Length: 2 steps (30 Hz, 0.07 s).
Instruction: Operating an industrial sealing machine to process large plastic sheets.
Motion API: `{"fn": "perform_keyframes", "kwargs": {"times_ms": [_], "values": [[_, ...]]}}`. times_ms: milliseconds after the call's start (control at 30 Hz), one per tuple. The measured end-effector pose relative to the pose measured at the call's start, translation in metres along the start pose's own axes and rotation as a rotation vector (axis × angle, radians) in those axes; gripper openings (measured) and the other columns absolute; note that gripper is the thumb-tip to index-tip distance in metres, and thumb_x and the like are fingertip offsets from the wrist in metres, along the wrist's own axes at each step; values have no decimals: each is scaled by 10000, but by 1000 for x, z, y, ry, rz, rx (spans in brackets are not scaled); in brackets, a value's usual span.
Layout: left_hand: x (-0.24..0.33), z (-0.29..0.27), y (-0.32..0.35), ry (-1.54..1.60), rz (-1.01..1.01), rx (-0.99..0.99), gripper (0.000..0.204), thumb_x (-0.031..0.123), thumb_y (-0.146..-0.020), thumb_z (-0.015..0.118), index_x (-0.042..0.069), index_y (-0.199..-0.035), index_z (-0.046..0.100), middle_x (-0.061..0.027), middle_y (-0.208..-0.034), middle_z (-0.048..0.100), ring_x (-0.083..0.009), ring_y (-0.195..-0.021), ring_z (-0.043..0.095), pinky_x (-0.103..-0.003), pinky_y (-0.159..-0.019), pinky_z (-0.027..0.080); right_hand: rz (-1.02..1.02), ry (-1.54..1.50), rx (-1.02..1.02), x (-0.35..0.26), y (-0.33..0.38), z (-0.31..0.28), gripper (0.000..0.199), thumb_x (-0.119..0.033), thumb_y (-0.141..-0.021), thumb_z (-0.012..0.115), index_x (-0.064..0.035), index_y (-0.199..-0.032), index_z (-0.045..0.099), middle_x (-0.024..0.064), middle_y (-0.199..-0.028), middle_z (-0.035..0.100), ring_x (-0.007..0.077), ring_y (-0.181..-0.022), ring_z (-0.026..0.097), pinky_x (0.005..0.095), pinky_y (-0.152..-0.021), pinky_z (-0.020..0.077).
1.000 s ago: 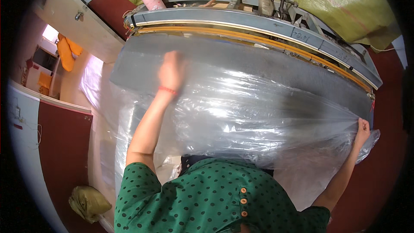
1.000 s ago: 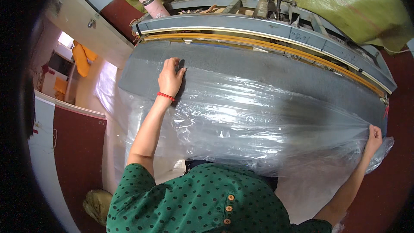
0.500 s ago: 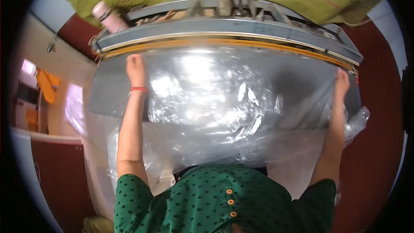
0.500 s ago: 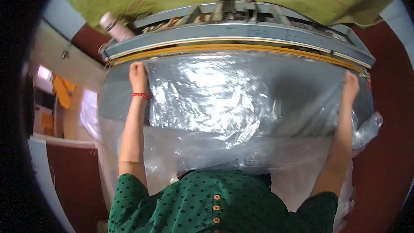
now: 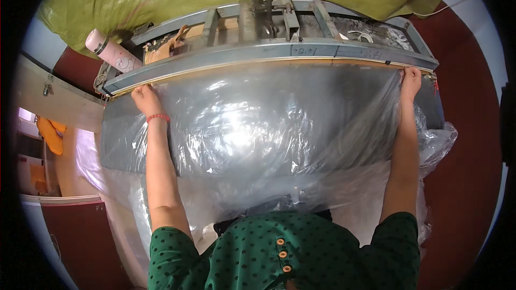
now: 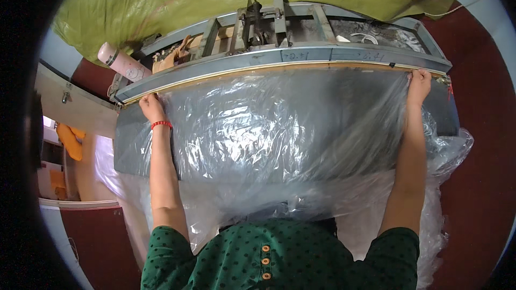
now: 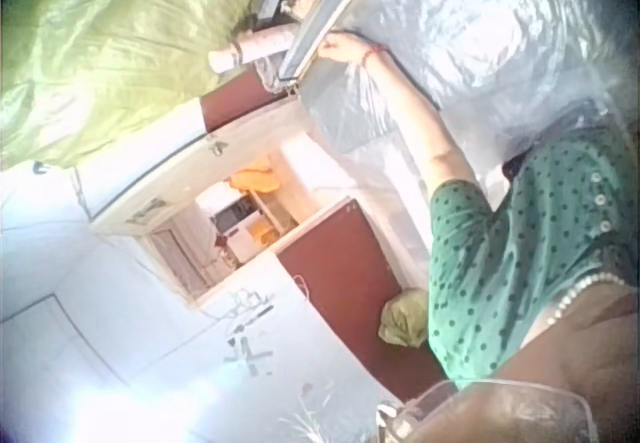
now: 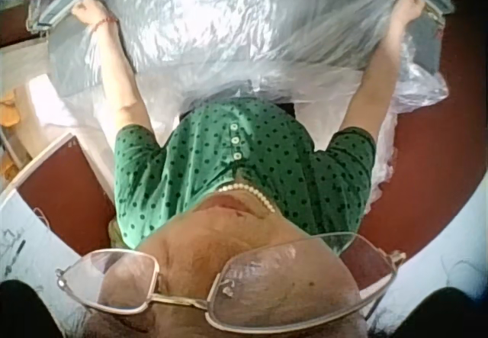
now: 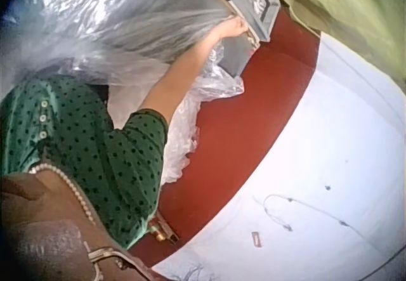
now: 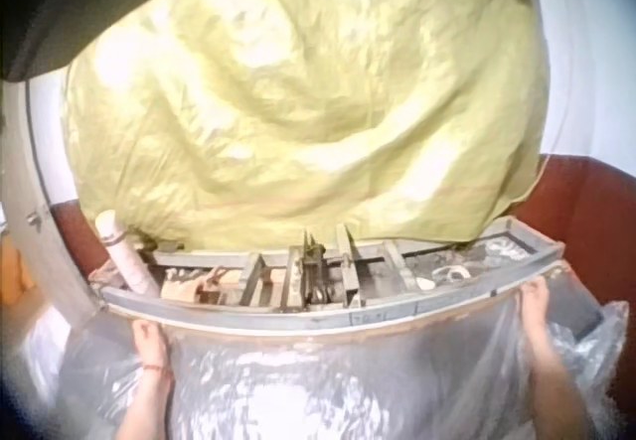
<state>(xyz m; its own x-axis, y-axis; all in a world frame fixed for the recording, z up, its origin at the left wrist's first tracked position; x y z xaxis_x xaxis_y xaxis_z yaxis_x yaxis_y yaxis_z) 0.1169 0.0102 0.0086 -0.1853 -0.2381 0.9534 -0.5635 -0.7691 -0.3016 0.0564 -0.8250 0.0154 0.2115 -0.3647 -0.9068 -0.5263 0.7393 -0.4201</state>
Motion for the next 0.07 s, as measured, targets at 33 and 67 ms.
{"fn": "perform_keyframes", "kwargs": {"times_ms": [33, 67], "values": [[-11, -1, -7, -4, -10, -17, 153, 115, -754, 562, 11, -809, 464, -36, -708, 509, -93, -606, 446, -215, -573, 388, 19, 18, 7, -1, 4, 1, 61, -112, -778, 547, -69, -781, 505, 10, -603, 538, 61, -482, 438, 191, -442, 335], [-27, -11, -23, -2, -12, -23, 185, 118, -754, 560, -6, -861, 477, -53, -742, 527, -105, -630, 464, -229, -591, 400, 59, -9, -20, 2, 1, 5, 60, -107, -780, 543, -72, -801, 499, 14, -607, 543, 72, -481, 452, 191, -439, 342]]}}
Point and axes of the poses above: each hand's wrist, its own y-axis away from the middle knuckle, its own z-axis out of the palm, x = y × z, the point moved 10 cm from there along -y, towards the middle knuckle
